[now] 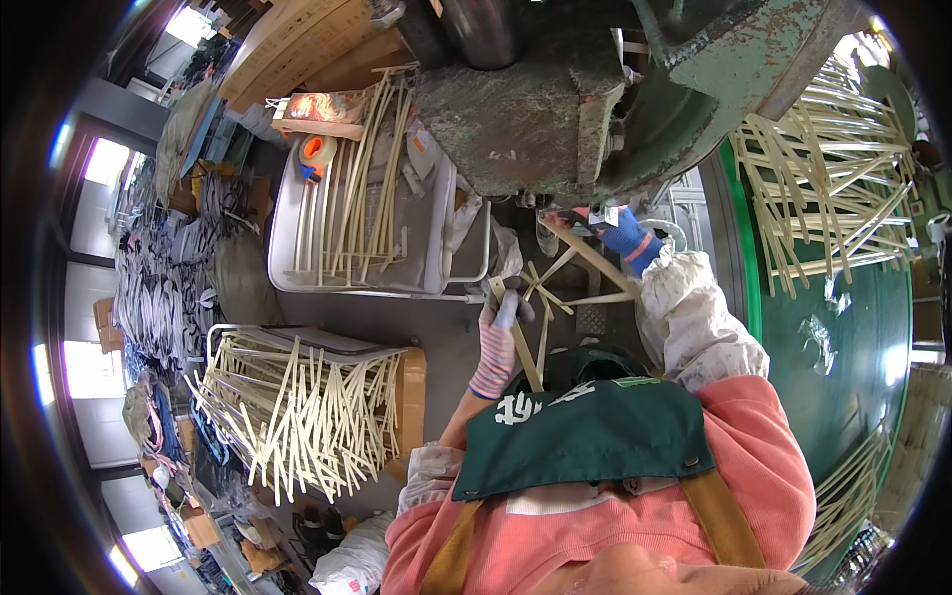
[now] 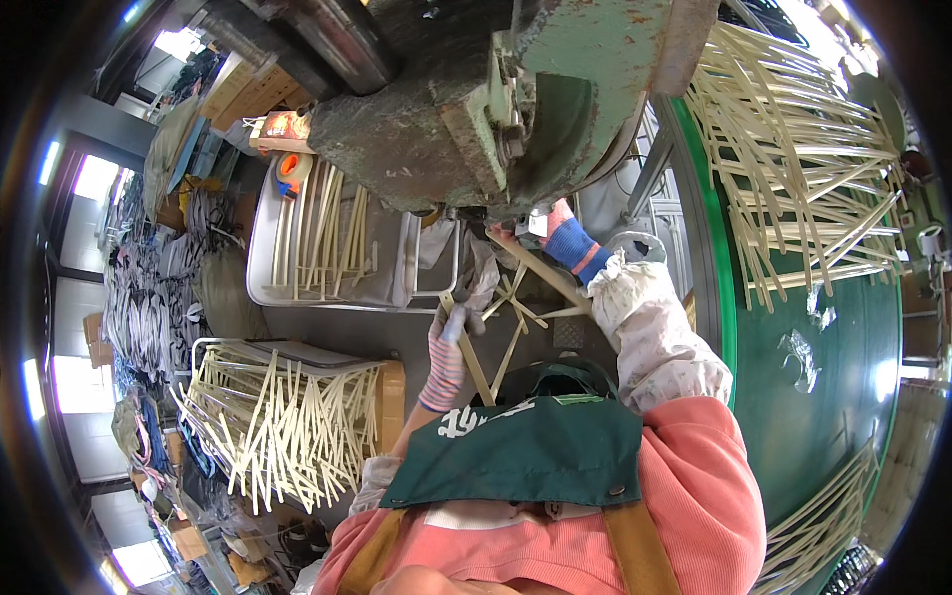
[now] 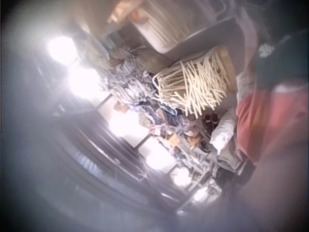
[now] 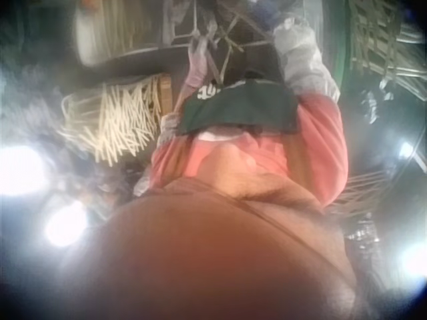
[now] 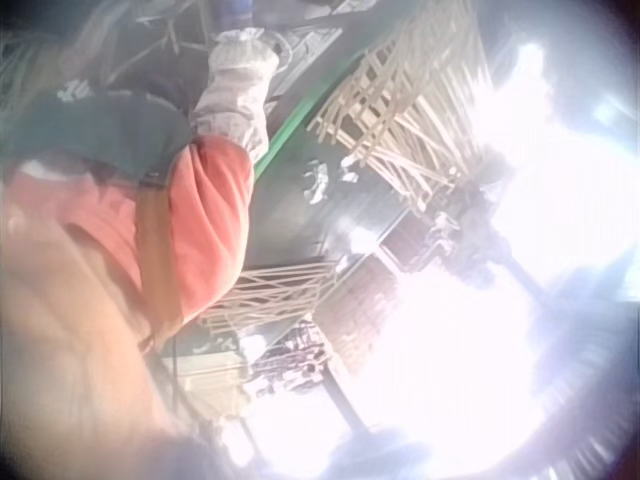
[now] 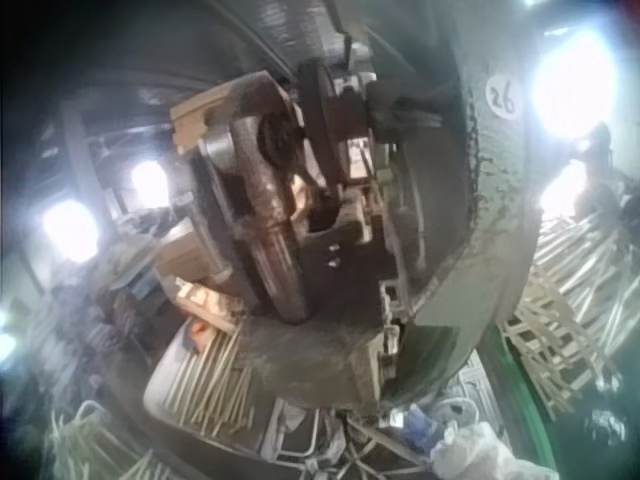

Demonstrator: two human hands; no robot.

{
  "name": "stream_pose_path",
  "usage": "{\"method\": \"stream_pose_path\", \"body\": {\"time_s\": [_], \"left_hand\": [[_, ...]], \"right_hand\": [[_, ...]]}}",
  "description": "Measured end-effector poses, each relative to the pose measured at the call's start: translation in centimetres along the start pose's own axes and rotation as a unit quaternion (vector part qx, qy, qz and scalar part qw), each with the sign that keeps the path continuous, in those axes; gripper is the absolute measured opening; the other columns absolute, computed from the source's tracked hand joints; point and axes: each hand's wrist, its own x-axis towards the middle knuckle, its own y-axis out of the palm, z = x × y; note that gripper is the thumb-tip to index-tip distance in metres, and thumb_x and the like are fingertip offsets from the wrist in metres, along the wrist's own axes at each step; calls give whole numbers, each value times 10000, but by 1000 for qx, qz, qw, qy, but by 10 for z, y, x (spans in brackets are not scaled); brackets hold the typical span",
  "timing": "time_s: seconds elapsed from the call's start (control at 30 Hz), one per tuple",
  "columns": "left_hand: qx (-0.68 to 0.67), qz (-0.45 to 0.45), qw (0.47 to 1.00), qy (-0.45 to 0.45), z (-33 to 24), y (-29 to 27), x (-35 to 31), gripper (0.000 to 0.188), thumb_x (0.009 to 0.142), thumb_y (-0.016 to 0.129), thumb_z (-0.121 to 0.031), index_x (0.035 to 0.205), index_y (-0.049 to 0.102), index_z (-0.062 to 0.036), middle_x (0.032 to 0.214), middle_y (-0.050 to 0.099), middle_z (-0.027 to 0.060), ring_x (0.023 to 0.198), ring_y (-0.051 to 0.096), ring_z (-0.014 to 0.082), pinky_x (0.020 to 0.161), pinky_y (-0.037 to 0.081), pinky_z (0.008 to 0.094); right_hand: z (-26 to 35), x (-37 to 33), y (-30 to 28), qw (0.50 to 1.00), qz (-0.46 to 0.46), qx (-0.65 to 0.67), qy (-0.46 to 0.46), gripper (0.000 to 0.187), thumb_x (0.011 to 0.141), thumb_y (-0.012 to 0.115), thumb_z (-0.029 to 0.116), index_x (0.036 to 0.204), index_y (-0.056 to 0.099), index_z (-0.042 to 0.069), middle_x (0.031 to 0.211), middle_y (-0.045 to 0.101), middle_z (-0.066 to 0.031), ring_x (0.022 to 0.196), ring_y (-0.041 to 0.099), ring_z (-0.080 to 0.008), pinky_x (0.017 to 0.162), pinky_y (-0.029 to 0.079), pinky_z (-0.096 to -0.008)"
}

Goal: The person repeatedly picks up thin wooden sticks, inserts them into a press machine to form rectangular frames, and places the finished frames onto a green conveyor belt. The process is continuous and repetitive throughout the clip.

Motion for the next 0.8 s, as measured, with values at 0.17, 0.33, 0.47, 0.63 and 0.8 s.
{"method": "stream_pose_path", "body": {"time_s": [0.17,0.33,0.47,0.63,0.8], "left_hand": [[15,-80,988,128,12,17,0,260,987,400,-204,1139,502,-19,708,523,33,638,496,111,628,430,255],[166,-61,978,114,-13,5,16,226,974,440,-189,1069,547,-15,689,534,13,576,467,66,508,389,217],[190,-56,974,106,-45,-12,36,287,973,449,-236,767,536,-56,612,512,-1,528,431,64,472,343,227],[271,10,947,171,-58,-10,61,203,968,459,-193,898,559,-30,623,463,-31,550,398,42,473,340,220],[278,26,947,160,-64,24,69,250,968,456,-151,1170,538,-29,691,454,-32,582,399,33,500,389,199]], "right_hand": [[-19,14,-6,998,-32,-54,27,289,945,412,122,1205,453,4,1166,515,-231,988,570,-366,824,485,-455],[-17,-12,-22,991,47,-56,110,338,941,439,181,1274,450,126,985,601,-71,755,598,-193,678,495,-328],[16,-56,-3,938,-46,-244,240,444,939,442,167,1377,403,223,840,640,-9,573,575,-63,478,441,-195],[26,-77,38,974,-53,-124,184,488,939,500,168,1393,354,65,764,608,-65,559,482,-53,469,362,-167],[33,-73,67,970,-126,-134,162,444,930,526,152,1353,424,63,712,576,-33,585,483,-54,477,356,-164]]}}
